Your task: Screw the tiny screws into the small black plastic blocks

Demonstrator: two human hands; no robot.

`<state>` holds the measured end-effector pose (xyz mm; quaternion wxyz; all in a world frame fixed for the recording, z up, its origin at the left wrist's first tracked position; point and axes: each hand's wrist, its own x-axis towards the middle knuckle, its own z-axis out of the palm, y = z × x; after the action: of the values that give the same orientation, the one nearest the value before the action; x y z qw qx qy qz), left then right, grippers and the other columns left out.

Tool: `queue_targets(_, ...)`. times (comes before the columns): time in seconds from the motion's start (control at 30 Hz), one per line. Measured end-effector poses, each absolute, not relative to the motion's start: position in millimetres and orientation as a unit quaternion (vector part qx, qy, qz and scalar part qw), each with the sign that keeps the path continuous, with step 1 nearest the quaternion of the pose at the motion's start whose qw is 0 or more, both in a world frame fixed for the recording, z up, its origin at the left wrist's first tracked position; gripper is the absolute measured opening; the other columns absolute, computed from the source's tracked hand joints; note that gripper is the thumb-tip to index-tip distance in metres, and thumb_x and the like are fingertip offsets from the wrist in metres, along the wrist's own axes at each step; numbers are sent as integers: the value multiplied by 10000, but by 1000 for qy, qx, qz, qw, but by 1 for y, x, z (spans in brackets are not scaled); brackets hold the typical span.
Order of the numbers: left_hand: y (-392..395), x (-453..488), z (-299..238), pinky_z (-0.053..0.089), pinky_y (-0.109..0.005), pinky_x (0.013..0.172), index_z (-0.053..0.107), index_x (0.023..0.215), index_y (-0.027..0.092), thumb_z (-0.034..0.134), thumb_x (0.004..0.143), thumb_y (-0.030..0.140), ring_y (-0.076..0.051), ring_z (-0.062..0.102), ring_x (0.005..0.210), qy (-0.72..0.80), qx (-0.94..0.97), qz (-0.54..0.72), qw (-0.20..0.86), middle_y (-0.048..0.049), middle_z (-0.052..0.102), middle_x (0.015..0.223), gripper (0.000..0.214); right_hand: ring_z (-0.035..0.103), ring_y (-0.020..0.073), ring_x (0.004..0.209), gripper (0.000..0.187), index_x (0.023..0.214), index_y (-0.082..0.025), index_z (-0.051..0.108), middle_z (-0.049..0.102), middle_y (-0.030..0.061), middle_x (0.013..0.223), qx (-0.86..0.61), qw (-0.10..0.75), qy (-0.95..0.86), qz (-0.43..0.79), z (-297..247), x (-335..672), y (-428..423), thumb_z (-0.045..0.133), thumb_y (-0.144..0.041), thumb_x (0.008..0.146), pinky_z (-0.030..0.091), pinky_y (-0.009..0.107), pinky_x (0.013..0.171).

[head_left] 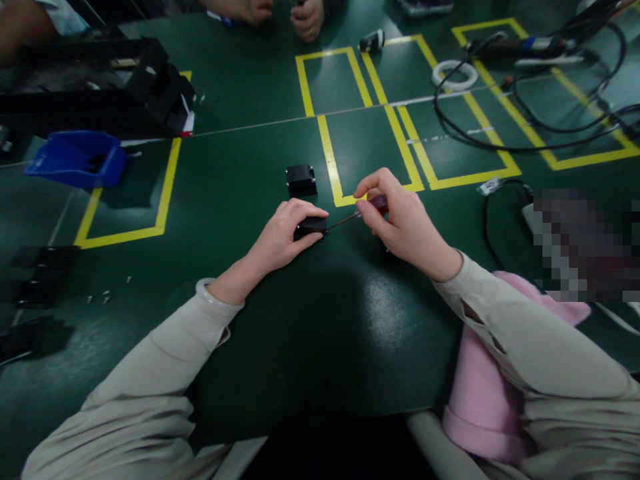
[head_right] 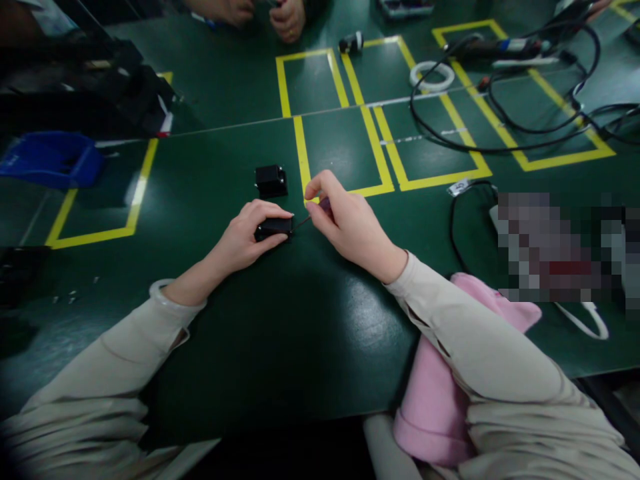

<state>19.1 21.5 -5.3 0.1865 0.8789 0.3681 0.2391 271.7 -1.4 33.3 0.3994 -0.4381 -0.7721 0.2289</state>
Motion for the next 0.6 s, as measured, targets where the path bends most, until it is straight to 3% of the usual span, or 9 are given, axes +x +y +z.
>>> queue_targets(0.3, 20, 19, -4, 435, -429, 1042, 608, 1263, 230, 611, 971, 309, -258, 580, 1198, 383, 874, 228, 195, -71, 646, 1245, 303, 536, 122, 559, 92, 904, -247, 495, 528, -58, 640, -444, 383, -773, 245, 37, 272, -2, 548, -256, 979, 382, 281, 572)
queue_targets(0.6, 21, 19, -5, 431, -418, 1044, 608, 1263, 228, 606, 974, 328, -256, 576, 1196, 383, 874, 226, 196, -70, 641, 1248, 305, 544, 117, 580, 85, 911, -246, 489, 552, -46, 700, -435, 396, -767, 256, 37, 271, -2, 533, -249, 983, 400, 282, 577)
